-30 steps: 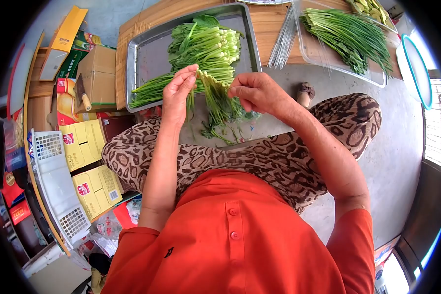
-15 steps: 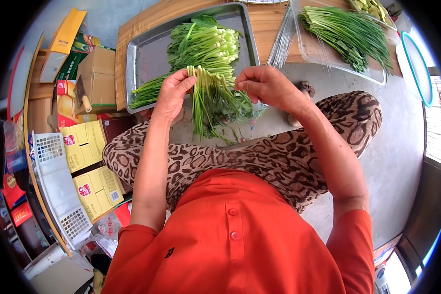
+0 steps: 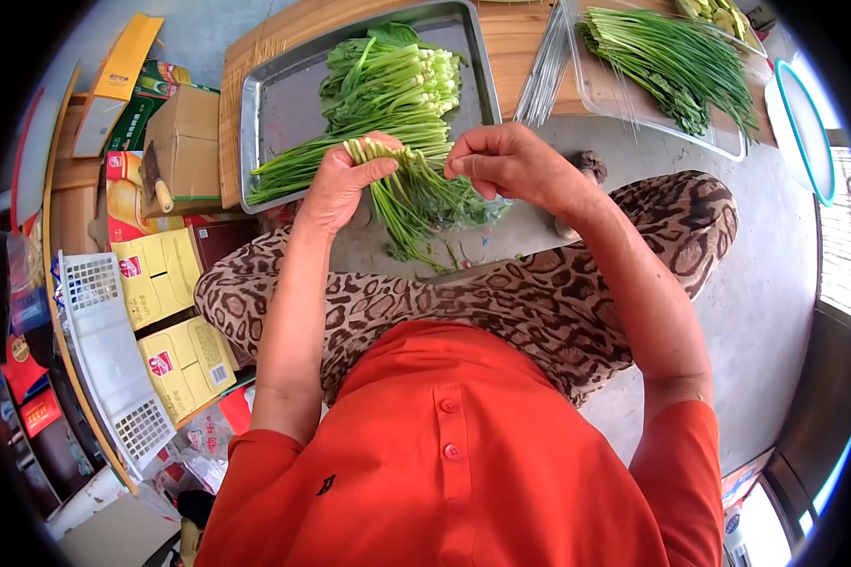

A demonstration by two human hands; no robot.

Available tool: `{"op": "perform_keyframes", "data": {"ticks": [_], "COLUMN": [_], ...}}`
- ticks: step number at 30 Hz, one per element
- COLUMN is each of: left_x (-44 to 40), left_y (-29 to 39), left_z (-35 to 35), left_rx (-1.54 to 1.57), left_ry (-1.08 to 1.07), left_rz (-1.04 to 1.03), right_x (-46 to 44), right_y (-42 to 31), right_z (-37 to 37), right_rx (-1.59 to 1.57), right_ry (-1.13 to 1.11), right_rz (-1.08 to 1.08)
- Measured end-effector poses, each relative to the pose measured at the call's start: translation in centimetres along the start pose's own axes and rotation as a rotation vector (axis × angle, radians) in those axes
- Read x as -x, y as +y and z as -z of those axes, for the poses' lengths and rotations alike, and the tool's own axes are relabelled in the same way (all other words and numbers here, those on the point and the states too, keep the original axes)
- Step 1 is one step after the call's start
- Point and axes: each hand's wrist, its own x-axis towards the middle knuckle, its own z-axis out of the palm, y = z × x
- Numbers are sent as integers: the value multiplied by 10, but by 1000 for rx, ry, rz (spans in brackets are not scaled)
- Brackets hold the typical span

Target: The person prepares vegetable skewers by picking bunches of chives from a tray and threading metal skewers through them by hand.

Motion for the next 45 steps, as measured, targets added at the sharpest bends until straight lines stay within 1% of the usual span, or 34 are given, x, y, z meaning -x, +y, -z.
{"op": "perform_keyframes", "data": {"ticks": [3, 5, 12, 20, 23, 27, 30, 35, 40, 42, 45], "left_x": [0, 0, 1, 0, -1, 5, 11, 12, 10, 10, 11], "left_y": [-1, 0, -7, -18, -21, -7, -4, -10, -15, -13, -11], "left_z": [-7, -11, -13, -16, -18, -16, -6, 1, -1, -5, -7], "left_rx": [27, -37, -4, 46, 44, 24, 189, 126, 83, 64, 59], "left_ry": [5, -8, 18, 3, 15, -20, -47, -69, -74, -49, -48], "left_rz": [-3, -31, -25, 67, 33, 89, 49, 43, 74, 15, 34], "right_x": [1, 1, 2, -1, -2, -1, -2, -3, -4, -3, -3], "right_y": [-1, 0, -1, 5, 6, 6, 10, 6, 7, 7, 7], "right_z": [0, 0, -3, -5, -5, -3, 3, 1, 0, 0, -1], "right_rx": [-6, 3, 44, 68, 95, 35, -17, 38, 33, 27, 14], "right_ry": [35, 32, 5, -2, -12, 1, 40, -18, -5, 7, 7], "right_rz": [-36, -43, -12, -30, -36, -53, -78, -84, -95, -102, -103]}}
